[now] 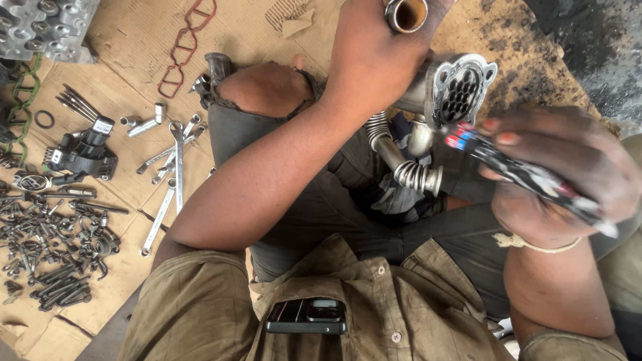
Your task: The person applies sealant from a tube to the flange of a metal exhaust manifold using their finger to spread it. They are sitting on the floor in a workshop environment with various tools and engine parts nearby.
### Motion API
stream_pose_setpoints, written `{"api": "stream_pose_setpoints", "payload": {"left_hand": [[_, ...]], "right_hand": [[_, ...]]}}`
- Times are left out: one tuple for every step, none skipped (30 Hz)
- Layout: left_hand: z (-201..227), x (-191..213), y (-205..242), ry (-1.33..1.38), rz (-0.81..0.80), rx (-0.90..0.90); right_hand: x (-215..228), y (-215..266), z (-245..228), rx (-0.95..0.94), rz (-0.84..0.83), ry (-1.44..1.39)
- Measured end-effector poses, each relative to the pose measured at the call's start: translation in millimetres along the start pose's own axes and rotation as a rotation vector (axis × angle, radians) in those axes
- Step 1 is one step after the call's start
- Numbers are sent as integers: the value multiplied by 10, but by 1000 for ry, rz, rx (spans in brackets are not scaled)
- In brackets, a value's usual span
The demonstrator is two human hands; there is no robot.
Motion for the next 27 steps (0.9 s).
{"api": "stream_pose_setpoints", "payload": {"left_hand": [[14, 12, -3, -21, 5, -20], [28, 14, 3, -42, 10, -36], [43, 18, 8, -62, 16, -52], [53, 20, 6, -43, 20, -49], [65, 21, 0, -24, 24, -47], [80, 29, -13, -5, 32, -46], [91, 34, -26, -38, 30, -39], [99, 35, -20, -70, 28, -26], [107, 36, -10, -101, 25, -13], [135, 42, -16, -54, 44, -42], [165, 49, -20, -6, 63, -71], [194, 66, -40, 41, 84, -102], [203, 72, -62, 32, 86, -84], [211, 75, -65, 21, 89, -64], [217, 77, -65, 11, 92, -45], [240, 83, -63, 11, 97, -72], [264, 90, -64, 11, 103, -100], [287, 98, -85, 10, 107, -131], [276, 99, -106, 17, 95, -74], [265, 100, -105, 23, 84, -12], [250, 99, -99, 29, 72, 49], [276, 106, -87, 25, 87, 7], [300, 108, -83, 21, 101, -36], [329, 107, -98, 19, 112, -85], [336, 103, -109, 33, 110, -74], [337, 103, -116, 47, 111, -60], [335, 105, -116, 60, 112, -46]], "right_hand": [[-5, -6, -5, -1, 7, -4], [-2, -5, -11, -5, 11, -10], [-5, 8, -16, -37, 11, -3], [9, 15, -21, -45, 4, 17], [16, 25, -24, -52, -2, 37], [33, 25, -33, -32, -20, 67], [25, 31, -30, -22, -25, 77], [27, 46, -33, -16, -32, 85], [6, 66, -25, -20, -28, 75], [10, 79, -20, -23, -12, 66], [3, 88, -12, -26, 5, 57], [5, 85, -12, -29, 29, 47], [-2, 83, -6, -39, 46, 43], [-3, 96, -6, -50, 63, 36], [-3, 111, -2, -67, 73, 36], [11, 121, -1, -67, 73, 37], [17, 135, -7, -67, 73, 39], [35, 121, 9, -44, 65, 40], [43, 110, 22, -22, 57, 40], [54, 101, 42, -10, 59, 64], [59, 96, 63, 2, 62, 88], [54, 115, 64, 9, 68, 113], [36, 139, 71, -4, 89, 130], [10, 149, 81, -12, 115, 148], [38, 129, 112, -20, 131, 138], [24, 128, 120, -29, 145, 126], [30, 120, 138, -40, 149, 85]]}}
Point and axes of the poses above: each hand's wrist, its own y-axis away from the middle knuckle, its own x-axis out of the back of the hand, z = x × y, the point moved 4 cm from there along -y, towards the middle knuckle, and after that the axes turned 12 degrees about y, right-handed, at the moved point
